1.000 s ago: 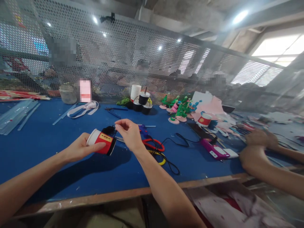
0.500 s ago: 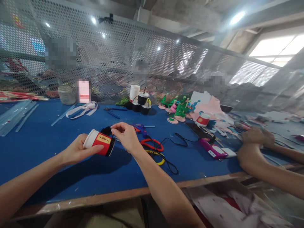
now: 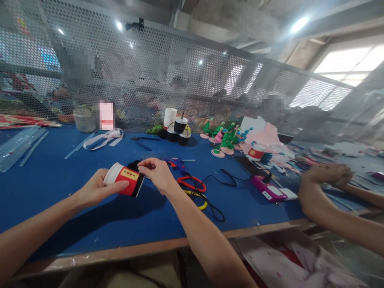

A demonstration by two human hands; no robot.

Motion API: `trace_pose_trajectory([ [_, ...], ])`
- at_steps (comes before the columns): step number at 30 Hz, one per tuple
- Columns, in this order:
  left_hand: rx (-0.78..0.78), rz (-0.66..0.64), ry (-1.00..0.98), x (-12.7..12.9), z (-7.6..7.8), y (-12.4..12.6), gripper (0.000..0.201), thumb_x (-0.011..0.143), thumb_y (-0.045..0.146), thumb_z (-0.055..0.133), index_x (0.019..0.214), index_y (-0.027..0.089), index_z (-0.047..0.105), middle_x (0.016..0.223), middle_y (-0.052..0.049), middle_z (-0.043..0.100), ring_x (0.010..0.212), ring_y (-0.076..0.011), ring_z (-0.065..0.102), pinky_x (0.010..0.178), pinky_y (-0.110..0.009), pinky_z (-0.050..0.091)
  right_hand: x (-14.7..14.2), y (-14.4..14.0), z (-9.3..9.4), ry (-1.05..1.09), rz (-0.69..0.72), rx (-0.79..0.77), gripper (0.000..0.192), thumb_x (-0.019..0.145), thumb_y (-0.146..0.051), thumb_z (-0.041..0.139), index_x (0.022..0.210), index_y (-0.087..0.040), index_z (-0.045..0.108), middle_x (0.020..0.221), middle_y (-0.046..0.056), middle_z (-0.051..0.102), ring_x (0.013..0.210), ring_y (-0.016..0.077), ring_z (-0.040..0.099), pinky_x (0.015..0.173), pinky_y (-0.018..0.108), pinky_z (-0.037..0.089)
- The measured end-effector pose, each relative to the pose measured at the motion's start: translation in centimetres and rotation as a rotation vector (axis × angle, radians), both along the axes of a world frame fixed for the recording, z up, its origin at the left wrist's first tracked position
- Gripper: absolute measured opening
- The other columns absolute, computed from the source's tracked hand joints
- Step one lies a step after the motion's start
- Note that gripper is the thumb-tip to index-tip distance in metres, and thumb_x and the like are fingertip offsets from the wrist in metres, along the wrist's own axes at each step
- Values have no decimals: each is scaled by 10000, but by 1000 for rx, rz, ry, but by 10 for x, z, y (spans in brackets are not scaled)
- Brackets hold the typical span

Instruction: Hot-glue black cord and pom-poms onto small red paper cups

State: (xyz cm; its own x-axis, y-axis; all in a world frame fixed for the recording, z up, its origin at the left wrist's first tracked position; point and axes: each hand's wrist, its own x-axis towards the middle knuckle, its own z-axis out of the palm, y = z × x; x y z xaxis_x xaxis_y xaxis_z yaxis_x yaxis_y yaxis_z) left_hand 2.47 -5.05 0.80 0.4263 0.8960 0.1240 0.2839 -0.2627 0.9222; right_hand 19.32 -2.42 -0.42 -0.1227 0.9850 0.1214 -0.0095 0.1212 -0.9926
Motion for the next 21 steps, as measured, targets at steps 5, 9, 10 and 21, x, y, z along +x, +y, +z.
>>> trace_pose_trajectory([
  [5, -124, 42, -164, 1, -1, 0, 279, 592, 371, 655, 560, 98, 609, 476, 17, 503, 457, -63, 376, 433, -186, 307, -1, 1, -3, 19, 9, -44, 118, 567, -207, 651, 668, -156, 617, 605, -30, 583, 578, 81, 502, 598, 233, 394],
  [9, -212, 61, -287, 4, 3, 0, 258, 534, 352, 707, 556, 105, 637, 476, 5, 551, 450, -69, 413, 433, -187, 331, 0, 2, -2, -49, 17, -51, 105, 608, -213, 609, 697, -156, 615, 589, -34, 576, 552, 79, 501, 564, 222, 392],
  [10, -224, 77, -325, 5, 4, 0, 253, 526, 349, 714, 559, 109, 641, 475, 5, 559, 447, -70, 419, 439, -188, 342, 1, 2, -1, -84, 0, -30, 95, 622, -214, 596, 697, -158, 613, 582, -35, 572, 549, 82, 502, 558, 223, 391],
  [21, -9, 115, -137, 0, -3, 9, 235, 639, 341, 631, 656, 108, 657, 532, 19, 568, 512, -90, 449, 517, -205, 382, 0, -9, 2, 1, 115, -106, 389, 657, -545, 564, 606, -164, 507, 522, -23, 524, 484, 89, 462, 469, 219, 319],
])
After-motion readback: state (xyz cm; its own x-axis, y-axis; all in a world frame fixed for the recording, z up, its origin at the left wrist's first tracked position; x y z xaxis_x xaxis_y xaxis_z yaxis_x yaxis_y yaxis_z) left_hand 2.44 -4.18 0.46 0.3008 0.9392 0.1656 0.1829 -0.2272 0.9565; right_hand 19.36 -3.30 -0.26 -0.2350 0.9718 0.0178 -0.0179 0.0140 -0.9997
